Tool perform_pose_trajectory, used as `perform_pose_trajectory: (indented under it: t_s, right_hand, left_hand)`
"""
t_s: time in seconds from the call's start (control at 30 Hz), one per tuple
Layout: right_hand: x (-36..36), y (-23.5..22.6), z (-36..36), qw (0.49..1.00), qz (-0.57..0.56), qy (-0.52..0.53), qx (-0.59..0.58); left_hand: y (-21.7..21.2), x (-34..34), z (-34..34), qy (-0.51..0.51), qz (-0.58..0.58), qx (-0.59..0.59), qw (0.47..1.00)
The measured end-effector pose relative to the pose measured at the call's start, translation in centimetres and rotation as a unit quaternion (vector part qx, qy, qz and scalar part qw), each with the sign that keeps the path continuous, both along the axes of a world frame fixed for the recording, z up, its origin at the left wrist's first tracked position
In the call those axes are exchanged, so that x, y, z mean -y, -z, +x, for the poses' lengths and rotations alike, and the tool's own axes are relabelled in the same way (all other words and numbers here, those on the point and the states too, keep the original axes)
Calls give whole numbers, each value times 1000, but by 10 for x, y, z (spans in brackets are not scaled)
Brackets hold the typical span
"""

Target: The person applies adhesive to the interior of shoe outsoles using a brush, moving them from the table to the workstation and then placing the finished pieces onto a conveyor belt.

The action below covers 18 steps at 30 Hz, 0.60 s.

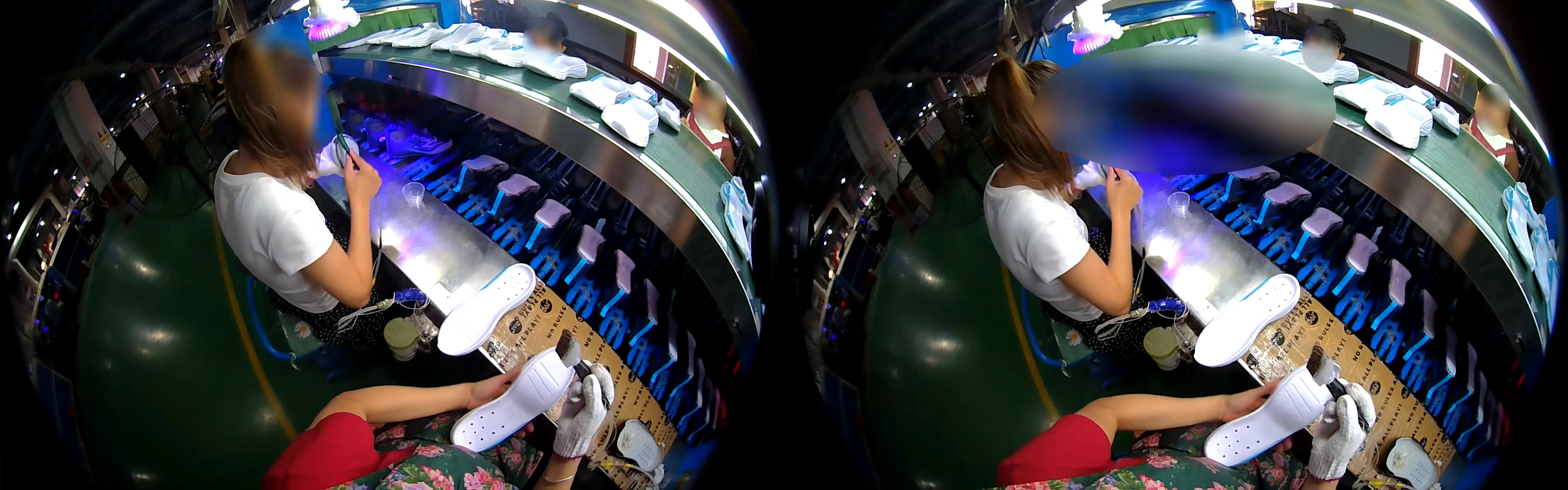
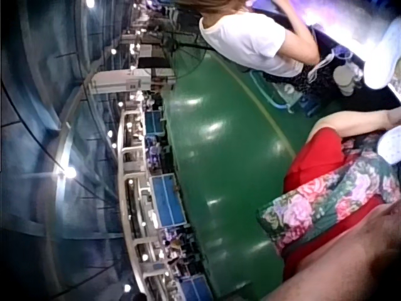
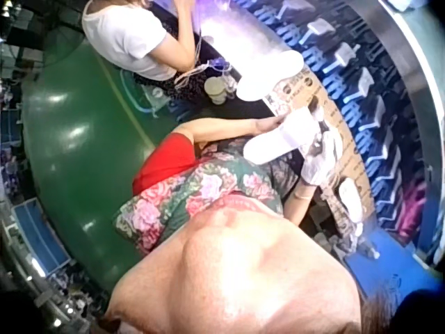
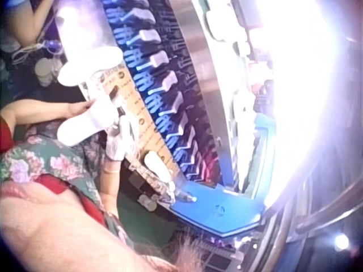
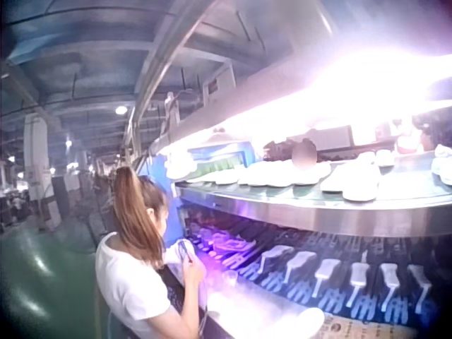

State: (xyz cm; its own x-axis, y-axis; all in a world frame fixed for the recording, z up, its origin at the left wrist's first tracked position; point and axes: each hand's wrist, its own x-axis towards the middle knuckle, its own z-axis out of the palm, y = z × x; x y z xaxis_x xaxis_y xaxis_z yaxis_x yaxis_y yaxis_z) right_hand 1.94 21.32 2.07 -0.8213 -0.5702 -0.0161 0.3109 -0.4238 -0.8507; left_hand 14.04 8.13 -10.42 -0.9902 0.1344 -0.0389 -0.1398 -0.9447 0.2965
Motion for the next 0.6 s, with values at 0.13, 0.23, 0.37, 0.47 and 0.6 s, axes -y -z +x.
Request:
perform_pose_trajectory:
  t_s: [0.13, 0.23, 0.37, 0.47, 0.6]
  right_hand:
    - [2, 5, -1, 996, 26, -20, -87]
    - [14, -22, 0, 969, 74, 0, -235]
    - [17, -28, -10, 925, 135, 2, -355]
    - [21, -33, -12, 876, 133, 29, -463]
    - [8, -42, -26, 841, 120, 62, -524]
  left_hand:
    - [4, -10, 1, 42, 43, -40, 997]
    - [-12, -1, -17, 12, 60, -15, 998]
    - [-44, 5, -28, -133, 79, 132, 979]
    - [-53, 9, -22, -90, 23, -22, 995]
    - [-71, -8, -35, -115, 42, -47, 991]
